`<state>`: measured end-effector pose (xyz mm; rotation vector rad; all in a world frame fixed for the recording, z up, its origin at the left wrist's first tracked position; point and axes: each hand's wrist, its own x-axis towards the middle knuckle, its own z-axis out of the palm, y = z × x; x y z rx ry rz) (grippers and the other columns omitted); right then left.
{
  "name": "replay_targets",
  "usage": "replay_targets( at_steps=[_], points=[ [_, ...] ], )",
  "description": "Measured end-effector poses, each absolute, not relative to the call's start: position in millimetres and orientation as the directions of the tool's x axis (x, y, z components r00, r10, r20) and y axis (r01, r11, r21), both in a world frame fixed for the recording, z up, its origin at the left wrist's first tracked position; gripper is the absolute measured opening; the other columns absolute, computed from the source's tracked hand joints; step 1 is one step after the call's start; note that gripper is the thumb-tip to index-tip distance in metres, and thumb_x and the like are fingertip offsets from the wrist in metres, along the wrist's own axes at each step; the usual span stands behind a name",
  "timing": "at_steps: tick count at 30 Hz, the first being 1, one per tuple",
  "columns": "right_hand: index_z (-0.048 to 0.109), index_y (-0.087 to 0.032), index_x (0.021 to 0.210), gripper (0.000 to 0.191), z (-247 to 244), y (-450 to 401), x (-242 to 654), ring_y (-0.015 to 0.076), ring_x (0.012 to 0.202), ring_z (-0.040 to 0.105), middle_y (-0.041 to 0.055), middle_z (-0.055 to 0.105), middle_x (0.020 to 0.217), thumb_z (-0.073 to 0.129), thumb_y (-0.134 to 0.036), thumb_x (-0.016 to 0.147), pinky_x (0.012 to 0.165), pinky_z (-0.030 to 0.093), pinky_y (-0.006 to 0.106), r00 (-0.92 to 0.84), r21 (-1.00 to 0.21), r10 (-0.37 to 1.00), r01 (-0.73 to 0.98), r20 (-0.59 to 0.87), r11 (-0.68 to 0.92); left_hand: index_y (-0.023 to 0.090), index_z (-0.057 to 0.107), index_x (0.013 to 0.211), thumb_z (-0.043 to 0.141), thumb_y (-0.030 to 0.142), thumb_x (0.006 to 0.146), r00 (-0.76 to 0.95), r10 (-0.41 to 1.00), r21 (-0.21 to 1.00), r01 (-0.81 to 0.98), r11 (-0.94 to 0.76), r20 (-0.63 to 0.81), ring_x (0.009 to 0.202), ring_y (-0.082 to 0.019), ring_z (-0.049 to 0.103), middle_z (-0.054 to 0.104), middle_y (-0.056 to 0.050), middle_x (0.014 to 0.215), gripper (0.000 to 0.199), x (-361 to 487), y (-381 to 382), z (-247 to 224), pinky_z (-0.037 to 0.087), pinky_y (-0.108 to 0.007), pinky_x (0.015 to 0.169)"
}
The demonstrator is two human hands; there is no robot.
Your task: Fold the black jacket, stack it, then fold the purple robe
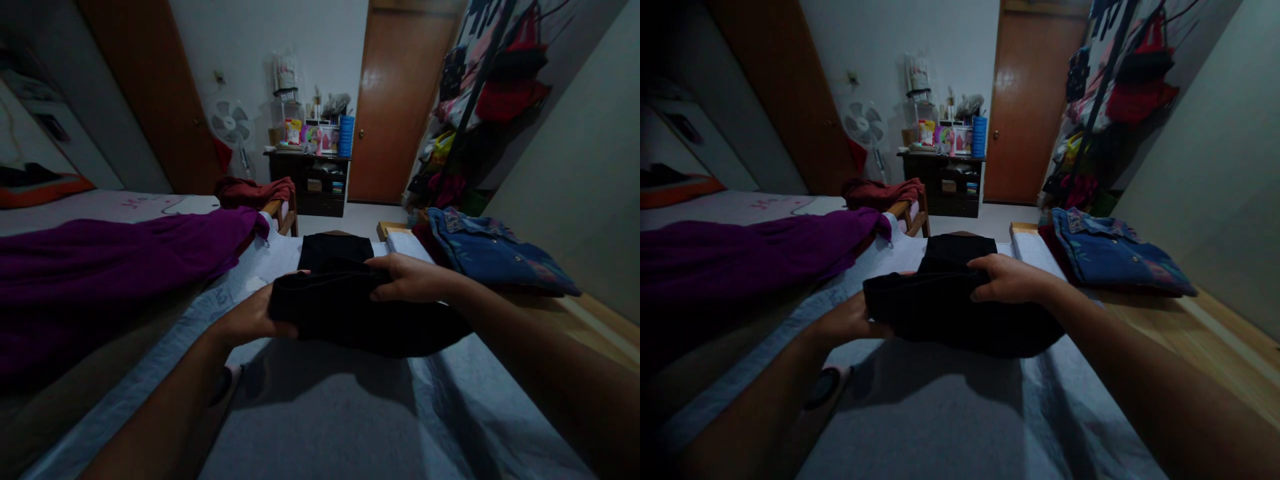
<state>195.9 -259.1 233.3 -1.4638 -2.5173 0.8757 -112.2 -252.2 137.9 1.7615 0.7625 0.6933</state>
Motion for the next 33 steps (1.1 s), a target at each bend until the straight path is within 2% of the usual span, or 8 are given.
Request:
replay_targets(
  at_steps=[3, 6, 11, 17, 22, 25, 30, 33],
  points=[
    [0.062, -0.017, 0.112, 0.038, 229, -252, 196, 0.0184, 0.083, 0.064, 0.0035, 0.069, 0.098, 0.064, -0.028, 0.075, 0.067, 0.045, 0.025, -0.541, -0.540, 0.812, 0.761, -0.220, 0.360, 0.029, 0.033, 0.144, 0.080, 0.035, 0.066, 0.490, 0.858, 0.949, 0.172, -0.266, 0.152, 0.117, -0.030, 0.056, 0.058, -0.009, 0.129, 0.091, -99, -260, 143, 0.048, -0.042, 0.095],
    [0.062, -0.018, 0.111, 0.038, 222, -248, 195, 0.0180, 0.082, 0.064, 0.0036, 0.069, 0.098, 0.064, -0.028, 0.075, 0.066, 0.045, 0.025, -0.543, -0.547, 0.801, 0.763, -0.252, 0.344, 0.030, 0.029, 0.145, 0.080, 0.036, 0.065, 0.432, 0.882, 0.936, 0.192, -0.294, 0.188, 0.114, -0.029, 0.059, 0.058, -0.010, 0.130, 0.095, -88, -267, 155, 0.050, -0.041, 0.092],
    [0.064, -0.016, 0.108, 0.035, 213, -246, 190, 0.0171, 0.079, 0.062, 0.0045, 0.069, 0.096, 0.064, -0.027, 0.074, 0.065, 0.043, 0.026, -0.532, -0.522, 0.804, 0.780, -0.265, 0.344, 0.029, 0.025, 0.147, 0.083, 0.038, 0.059, 0.419, 0.890, 0.886, 0.325, -0.331, 0.179, 0.111, -0.030, 0.061, 0.057, -0.011, 0.130, 0.106, -73, -272, 161, 0.048, -0.045, 0.095],
    [0.065, -0.014, 0.100, 0.028, 215, -251, 182, 0.0153, 0.071, 0.059, 0.0040, 0.068, 0.087, 0.064, -0.026, 0.074, 0.061, 0.040, 0.025, -0.569, -0.479, 0.777, 0.779, -0.268, 0.405, 0.026, 0.026, 0.148, 0.081, 0.039, 0.062, 0.305, 0.924, 0.833, 0.428, -0.350, 0.231, 0.125, -0.032, 0.050, 0.052, -0.011, 0.136, 0.103, -57, -273, 144, 0.039, -0.050, 0.105],
    [0.065, -0.015, 0.098, 0.027, 212, -255, 172, 0.0129, 0.063, 0.055, 0.0017, 0.066, 0.079, 0.064, -0.025, 0.073, 0.055, 0.035, 0.023, -0.596, -0.454, 0.767, 0.766, -0.237, 0.455, 0.025, 0.017, 0.150, 0.086, 0.043, 0.053, 0.263, 0.934, 0.825, 0.452, -0.340, 0.241, 0.130, -0.033, 0.044, 0.047, -0.013, 0.141, 0.121, -43, -278, 129, 0.035, -0.049, 0.108],
    [0.064, -0.014, 0.099, 0.031, 208, -258, 169, 0.0119, 0.061, 0.052, 0.0012, 0.064, 0.077, 0.066, -0.025, 0.070, 0.053, 0.032, 0.023, -0.615, -0.432, 0.762, 0.754, -0.201, 0.494, 0.025, 0.012, 0.151, 0.087, 0.042, 0.051, 0.279, 0.936, 0.824, 0.462, -0.327, 0.215, 0.126, -0.034, 0.049, 0.052, -0.013, 0.135, 0.127, -36, -284, 124, 0.038, -0.051, 0.105],
    [0.062, -0.016, 0.106, 0.040, 203, -263, 168, 0.0137, 0.067, 0.055, 0.0029, 0.065, 0.085, 0.069, -0.027, 0.068, 0.055, 0.035, 0.023, -0.640, -0.439, 0.756, 0.724, -0.138, 0.532, 0.026, 0.030, 0.144, 0.080, 0.031, 0.062, 0.319, 0.913, 0.839, 0.398, -0.372, 0.253, 0.121, -0.030, 0.053, 0.055, -0.009, 0.132, 0.096, -31, -287, 115, 0.042, -0.045, 0.102],
    [0.057, -0.017, 0.119, 0.053, 206, -266, 174, 0.0181, 0.085, 0.060, 0.0067, 0.066, 0.103, 0.071, -0.029, 0.069, 0.070, 0.044, 0.026, -0.637, -0.506, 0.751, 0.713, -0.176, 0.486, 0.025, 0.045, 0.129, 0.077, 0.027, 0.064, 0.335, 0.902, 0.851, 0.353, -0.390, 0.274, 0.110, -0.026, 0.060, 0.062, -0.006, 0.119, 0.073, -32, -288, 110, 0.048, -0.040, 0.094]
  ],
)
